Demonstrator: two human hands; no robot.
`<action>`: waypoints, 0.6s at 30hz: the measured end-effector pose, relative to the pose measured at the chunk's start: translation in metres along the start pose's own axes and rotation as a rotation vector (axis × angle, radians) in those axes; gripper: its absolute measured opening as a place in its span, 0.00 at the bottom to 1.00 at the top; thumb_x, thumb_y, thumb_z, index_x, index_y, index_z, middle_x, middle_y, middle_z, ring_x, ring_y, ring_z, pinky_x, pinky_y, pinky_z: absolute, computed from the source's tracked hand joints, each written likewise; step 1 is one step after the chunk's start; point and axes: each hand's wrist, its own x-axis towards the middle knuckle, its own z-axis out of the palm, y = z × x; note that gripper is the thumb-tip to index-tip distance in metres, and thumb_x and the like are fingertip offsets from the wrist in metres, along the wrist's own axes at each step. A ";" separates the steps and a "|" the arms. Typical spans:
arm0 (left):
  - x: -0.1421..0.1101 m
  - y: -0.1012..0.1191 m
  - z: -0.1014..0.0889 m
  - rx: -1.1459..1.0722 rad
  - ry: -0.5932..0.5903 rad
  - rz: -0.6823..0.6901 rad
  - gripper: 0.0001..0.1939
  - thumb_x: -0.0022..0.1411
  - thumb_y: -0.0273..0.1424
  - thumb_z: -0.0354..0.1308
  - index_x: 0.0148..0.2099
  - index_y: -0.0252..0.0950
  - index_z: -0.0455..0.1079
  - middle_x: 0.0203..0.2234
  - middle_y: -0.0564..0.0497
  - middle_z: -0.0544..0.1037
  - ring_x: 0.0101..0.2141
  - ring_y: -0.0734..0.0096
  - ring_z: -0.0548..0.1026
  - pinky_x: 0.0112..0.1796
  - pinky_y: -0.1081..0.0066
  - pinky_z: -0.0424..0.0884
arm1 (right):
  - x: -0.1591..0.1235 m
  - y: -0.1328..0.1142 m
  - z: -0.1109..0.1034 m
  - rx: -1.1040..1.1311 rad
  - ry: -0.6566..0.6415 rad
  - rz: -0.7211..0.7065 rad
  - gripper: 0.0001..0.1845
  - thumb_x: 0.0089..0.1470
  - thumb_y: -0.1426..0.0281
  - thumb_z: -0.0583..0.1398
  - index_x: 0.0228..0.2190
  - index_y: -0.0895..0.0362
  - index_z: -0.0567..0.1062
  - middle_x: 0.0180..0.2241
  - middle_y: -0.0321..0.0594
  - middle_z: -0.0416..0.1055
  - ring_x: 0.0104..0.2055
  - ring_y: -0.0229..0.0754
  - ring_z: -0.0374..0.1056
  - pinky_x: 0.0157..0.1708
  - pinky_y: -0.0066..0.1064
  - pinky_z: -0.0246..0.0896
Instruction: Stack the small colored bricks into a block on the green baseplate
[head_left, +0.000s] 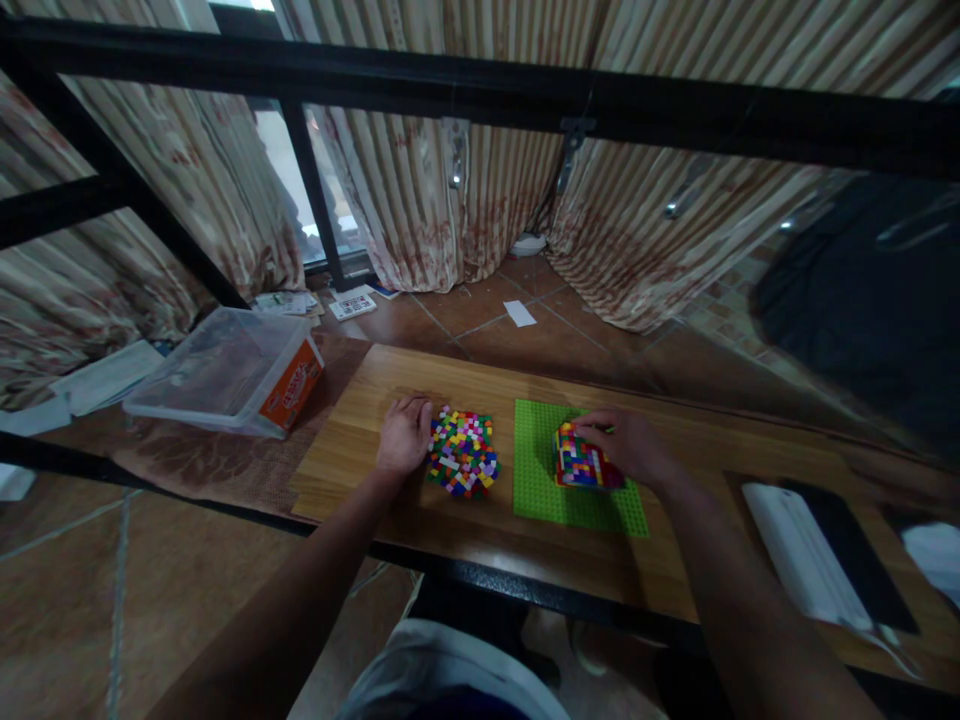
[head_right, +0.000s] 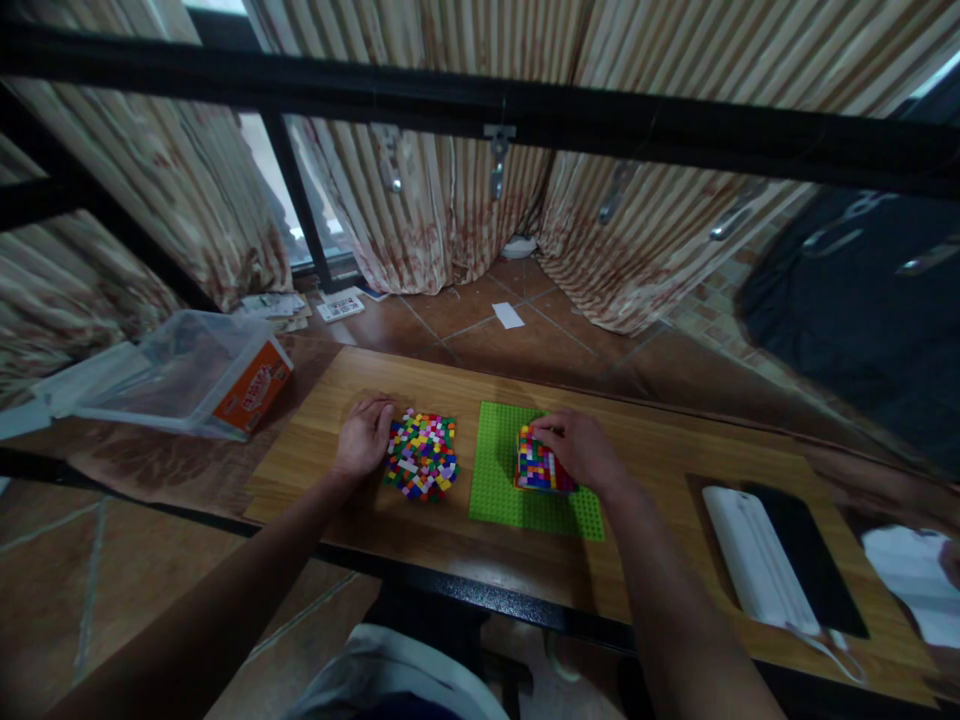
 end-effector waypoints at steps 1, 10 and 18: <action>0.000 0.000 0.000 0.004 -0.003 0.000 0.17 0.71 0.33 0.43 0.41 0.36 0.73 0.40 0.44 0.79 0.45 0.59 0.75 0.52 0.56 0.70 | 0.001 0.000 -0.001 -0.006 -0.011 0.004 0.09 0.53 0.64 0.61 0.30 0.51 0.82 0.35 0.38 0.80 0.36 0.44 0.74 0.39 0.35 0.66; 0.000 0.002 -0.001 0.024 -0.004 -0.002 0.17 0.71 0.33 0.43 0.40 0.35 0.73 0.39 0.44 0.79 0.44 0.60 0.75 0.51 0.57 0.71 | 0.004 0.003 -0.003 -0.029 -0.072 -0.048 0.12 0.55 0.65 0.58 0.30 0.52 0.82 0.34 0.38 0.79 0.37 0.44 0.74 0.41 0.35 0.65; -0.001 0.003 -0.001 0.012 -0.007 0.002 0.16 0.70 0.33 0.43 0.40 0.37 0.73 0.39 0.44 0.79 0.44 0.59 0.75 0.51 0.56 0.70 | 0.005 0.004 -0.005 -0.073 -0.110 -0.099 0.13 0.56 0.64 0.57 0.31 0.52 0.81 0.35 0.39 0.79 0.37 0.44 0.73 0.41 0.35 0.64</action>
